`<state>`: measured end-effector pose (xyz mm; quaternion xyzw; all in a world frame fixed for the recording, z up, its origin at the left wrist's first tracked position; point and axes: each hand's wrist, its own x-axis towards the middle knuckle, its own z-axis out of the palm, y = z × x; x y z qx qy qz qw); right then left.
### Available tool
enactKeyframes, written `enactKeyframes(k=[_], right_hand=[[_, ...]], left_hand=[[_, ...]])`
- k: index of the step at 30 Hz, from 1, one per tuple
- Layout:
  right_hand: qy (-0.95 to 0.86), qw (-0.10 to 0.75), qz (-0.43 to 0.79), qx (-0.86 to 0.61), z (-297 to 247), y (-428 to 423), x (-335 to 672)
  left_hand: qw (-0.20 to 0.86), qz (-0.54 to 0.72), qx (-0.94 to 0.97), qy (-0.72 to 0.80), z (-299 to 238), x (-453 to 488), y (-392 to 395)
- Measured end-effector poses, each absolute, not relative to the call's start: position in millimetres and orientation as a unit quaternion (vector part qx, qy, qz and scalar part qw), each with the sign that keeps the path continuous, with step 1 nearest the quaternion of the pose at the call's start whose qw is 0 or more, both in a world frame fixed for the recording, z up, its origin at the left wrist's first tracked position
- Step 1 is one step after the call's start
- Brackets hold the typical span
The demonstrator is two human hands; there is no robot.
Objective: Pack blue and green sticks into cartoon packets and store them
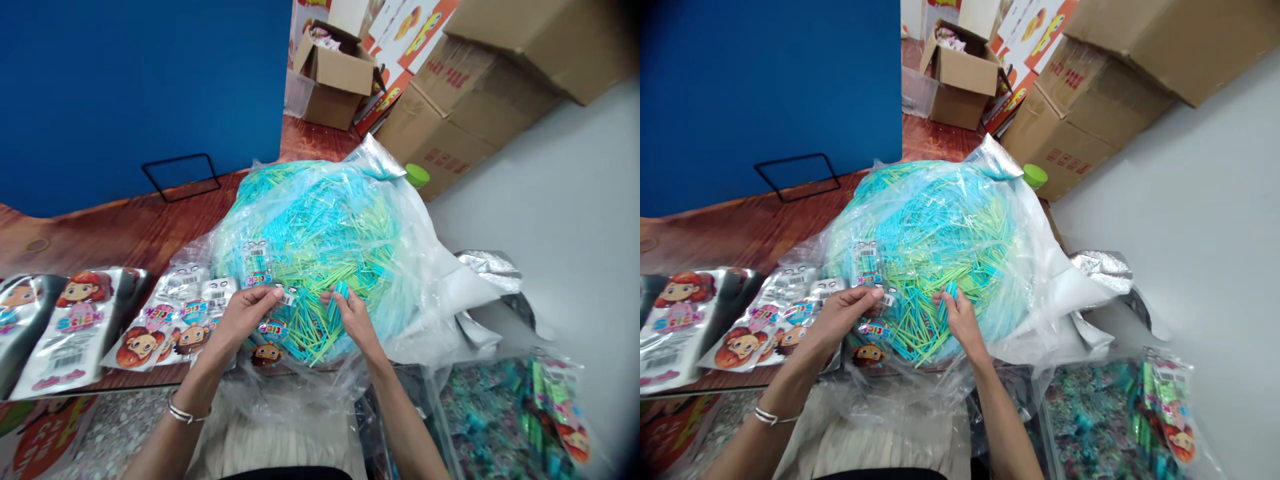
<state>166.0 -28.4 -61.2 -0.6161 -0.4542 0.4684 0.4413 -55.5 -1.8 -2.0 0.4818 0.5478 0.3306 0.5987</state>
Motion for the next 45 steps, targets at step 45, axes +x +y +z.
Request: enactKeyframes(k=[45], right_hand=[[-0.457,0.442,0.523,-0.568,26.0,-18.6,161.4]], left_hand=[[0.511,0.246,0.711,0.415,-23.5,-7.4,-19.5]])
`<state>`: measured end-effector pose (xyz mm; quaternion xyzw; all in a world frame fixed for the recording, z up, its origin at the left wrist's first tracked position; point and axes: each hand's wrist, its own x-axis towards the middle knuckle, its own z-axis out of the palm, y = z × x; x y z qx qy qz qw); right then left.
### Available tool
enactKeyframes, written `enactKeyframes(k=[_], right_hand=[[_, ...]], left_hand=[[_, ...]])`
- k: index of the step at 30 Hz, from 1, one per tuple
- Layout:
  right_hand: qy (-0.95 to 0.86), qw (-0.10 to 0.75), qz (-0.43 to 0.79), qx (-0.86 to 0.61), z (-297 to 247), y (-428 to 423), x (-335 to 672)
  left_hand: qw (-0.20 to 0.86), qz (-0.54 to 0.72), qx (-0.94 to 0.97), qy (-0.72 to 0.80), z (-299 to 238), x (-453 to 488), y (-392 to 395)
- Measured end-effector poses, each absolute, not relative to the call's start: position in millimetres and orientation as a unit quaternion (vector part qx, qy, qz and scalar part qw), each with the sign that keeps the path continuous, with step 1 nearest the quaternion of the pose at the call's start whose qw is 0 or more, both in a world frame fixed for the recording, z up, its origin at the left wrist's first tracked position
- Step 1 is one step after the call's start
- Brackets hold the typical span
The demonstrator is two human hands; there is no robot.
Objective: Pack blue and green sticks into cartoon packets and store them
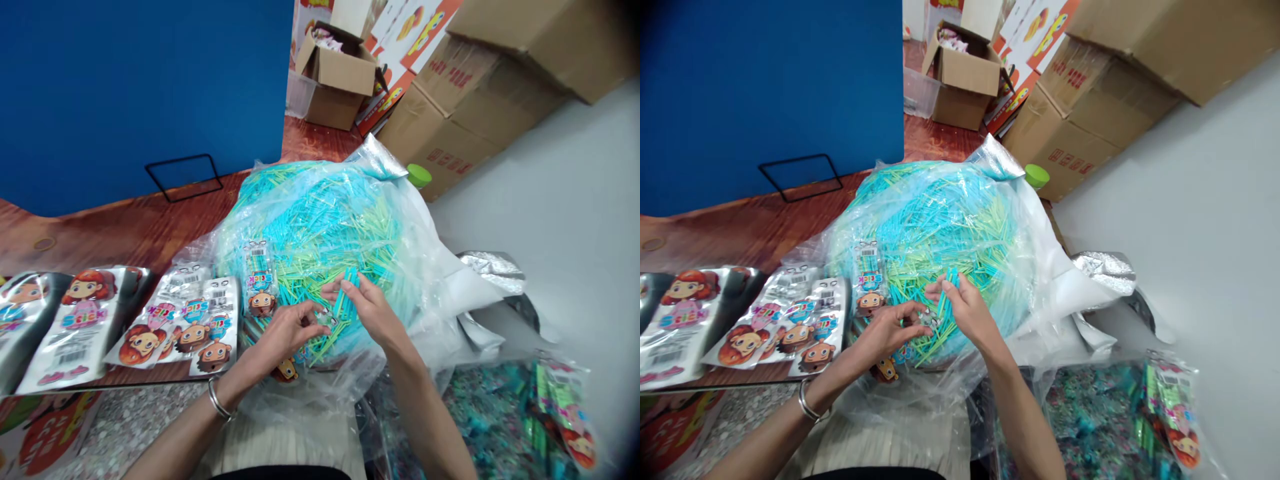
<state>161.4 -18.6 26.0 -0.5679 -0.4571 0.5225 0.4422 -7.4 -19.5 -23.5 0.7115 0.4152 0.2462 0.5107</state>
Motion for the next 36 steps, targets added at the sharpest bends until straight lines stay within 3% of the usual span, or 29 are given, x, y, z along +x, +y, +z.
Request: enactKeyframes(k=[6,19,25,30,36], right_hand=[[-0.367,0.459,0.610,-0.531,14.2,-7.0,140.5],[-0.264,0.478,0.668,-0.505,1.3,-4.7,135.7],[-0.352,0.533,0.543,-0.545,4.4,-28.9,129.7],[-0.520,0.489,0.435,-0.549,13.3,-41.9,129.2],[-0.615,0.432,0.390,-0.532,11.4,-50.2,140.7]], left_hand=[[0.510,0.228,0.722,0.410,-24.3,-5.8,-18.3],[0.649,0.268,0.610,0.366,-36.2,-8.1,-15.3],[0.616,0.325,0.589,0.409,-37.8,-8.8,-16.2],[0.533,0.287,0.689,0.399,-18.4,-11.5,-14.9],[0.616,0.298,0.642,0.347,-12.3,-13.7,-7.6]])
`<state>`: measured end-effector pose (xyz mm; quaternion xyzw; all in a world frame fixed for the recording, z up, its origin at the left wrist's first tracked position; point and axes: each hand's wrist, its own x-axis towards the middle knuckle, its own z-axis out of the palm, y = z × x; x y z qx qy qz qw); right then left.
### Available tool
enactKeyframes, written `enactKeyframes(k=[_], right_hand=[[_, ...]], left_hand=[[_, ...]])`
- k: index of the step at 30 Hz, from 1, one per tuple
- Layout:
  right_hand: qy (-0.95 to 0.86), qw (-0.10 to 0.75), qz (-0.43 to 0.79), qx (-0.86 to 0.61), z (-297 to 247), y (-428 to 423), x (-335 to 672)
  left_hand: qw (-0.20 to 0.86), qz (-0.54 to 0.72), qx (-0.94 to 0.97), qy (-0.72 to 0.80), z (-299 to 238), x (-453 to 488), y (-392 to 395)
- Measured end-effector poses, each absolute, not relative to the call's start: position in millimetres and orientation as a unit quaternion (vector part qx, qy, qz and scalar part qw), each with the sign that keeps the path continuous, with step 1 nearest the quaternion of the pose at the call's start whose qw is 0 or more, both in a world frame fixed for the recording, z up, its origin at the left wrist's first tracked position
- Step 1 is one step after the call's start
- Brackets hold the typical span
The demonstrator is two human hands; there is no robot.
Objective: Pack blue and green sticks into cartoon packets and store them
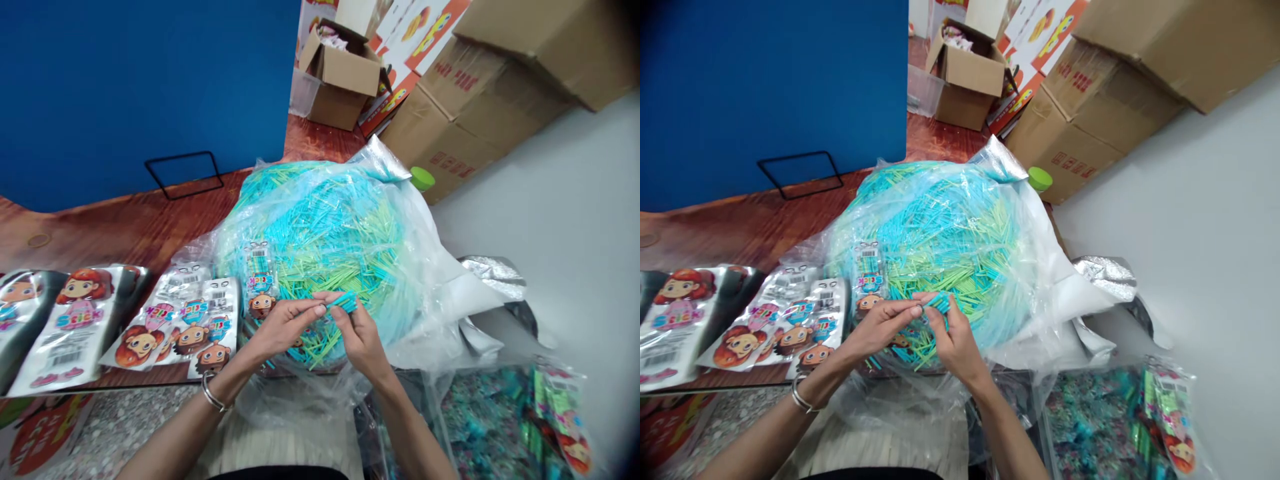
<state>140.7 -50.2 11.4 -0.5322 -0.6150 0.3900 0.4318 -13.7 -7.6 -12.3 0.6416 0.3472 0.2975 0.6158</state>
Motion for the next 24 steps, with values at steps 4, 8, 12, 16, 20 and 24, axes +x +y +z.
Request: enactKeyframes(k=[4,8,12,16,20,24], right_hand=[[-0.650,0.438,0.301,-0.543,10.7,-58.3,151.2],[-0.761,0.377,0.174,-0.498,9.9,-62.6,162.3],[-0.780,0.351,0.165,-0.491,16.0,-60.6,168.0],[-0.786,0.333,0.214,-0.475,23.1,-58.5,168.2],[-0.728,0.397,0.217,-0.515,25.6,-56.4,167.2],[-0.724,0.396,0.226,-0.518,26.1,-50.5,161.2]], left_hand=[[0.612,0.282,0.637,0.374,-15.4,-13.9,-8.0],[0.611,0.284,0.640,0.369,-13.3,-15.0,-8.6],[0.627,0.274,0.634,0.360,-13.0,-15.8,-8.9],[0.629,0.282,0.620,0.376,-13.7,-15.6,-10.1],[0.628,0.275,0.618,0.383,-13.6,-14.5,-11.2],[0.632,0.278,0.623,0.367,-15.2,-12.0,-11.8]])
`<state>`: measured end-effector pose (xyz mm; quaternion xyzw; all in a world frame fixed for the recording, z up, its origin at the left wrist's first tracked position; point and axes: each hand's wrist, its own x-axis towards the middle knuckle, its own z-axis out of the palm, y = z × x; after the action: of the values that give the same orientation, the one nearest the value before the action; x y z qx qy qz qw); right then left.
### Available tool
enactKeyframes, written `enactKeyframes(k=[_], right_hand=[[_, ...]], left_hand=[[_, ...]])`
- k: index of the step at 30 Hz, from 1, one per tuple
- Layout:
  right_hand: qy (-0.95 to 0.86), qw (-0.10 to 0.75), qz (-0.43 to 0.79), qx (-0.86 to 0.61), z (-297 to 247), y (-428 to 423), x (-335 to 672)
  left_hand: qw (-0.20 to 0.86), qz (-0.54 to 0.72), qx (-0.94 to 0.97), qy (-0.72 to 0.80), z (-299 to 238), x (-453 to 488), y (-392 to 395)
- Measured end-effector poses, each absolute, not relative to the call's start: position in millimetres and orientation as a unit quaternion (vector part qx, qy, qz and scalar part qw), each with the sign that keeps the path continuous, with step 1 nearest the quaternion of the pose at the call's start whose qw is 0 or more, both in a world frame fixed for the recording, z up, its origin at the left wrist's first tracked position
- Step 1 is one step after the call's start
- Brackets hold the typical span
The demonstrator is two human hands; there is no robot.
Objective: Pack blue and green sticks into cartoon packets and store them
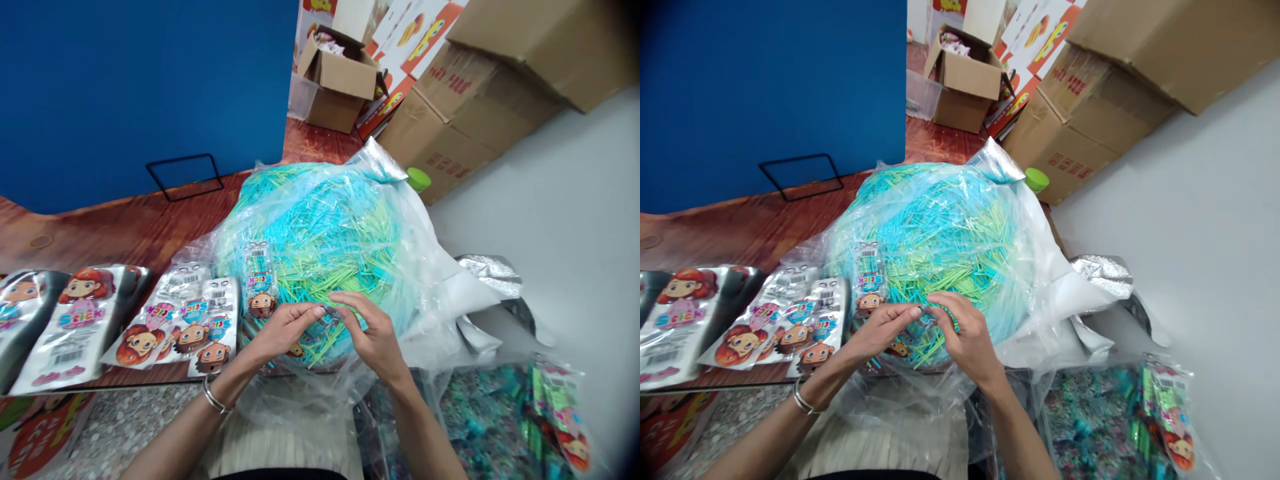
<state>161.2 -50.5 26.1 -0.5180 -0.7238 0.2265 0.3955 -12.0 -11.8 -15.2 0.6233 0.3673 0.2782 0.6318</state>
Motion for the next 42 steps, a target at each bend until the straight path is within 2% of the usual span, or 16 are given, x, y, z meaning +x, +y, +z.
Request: enactKeyframes(k=[8,20,24,29,33,37,42], right_hand=[[-0.678,0.387,0.294,-0.551,23.1,-45.9,151.2],[-0.641,0.459,0.239,-0.567,25.2,-51.2,158.7],[-0.711,0.412,0.214,-0.528,23.9,-54.9,157.2],[-0.684,0.420,0.202,-0.561,19.9,-52.7,154.4],[-0.664,0.385,0.226,-0.600,19.9,-48.5,156.4],[-0.699,0.380,0.211,-0.568,19.8,-45.2,154.4],[-0.713,0.389,0.218,-0.541,22.6,-43.4,152.9]], left_hand=[[0.643,0.262,0.630,0.349,-15.1,-11.3,-12.2],[0.673,0.297,0.560,0.381,-5.9,-4.5,-10.9],[0.676,0.305,0.541,0.397,-3.3,-4.9,-10.7],[0.681,0.286,0.538,0.406,-4.9,-5.7,-12.5],[0.644,0.279,0.580,0.413,-4.3,-5.4,-14.9],[0.614,0.283,0.619,0.399,-5.5,-2.2,-15.1],[0.657,0.294,0.588,0.369,-4.1,-0.6,-11.2]])
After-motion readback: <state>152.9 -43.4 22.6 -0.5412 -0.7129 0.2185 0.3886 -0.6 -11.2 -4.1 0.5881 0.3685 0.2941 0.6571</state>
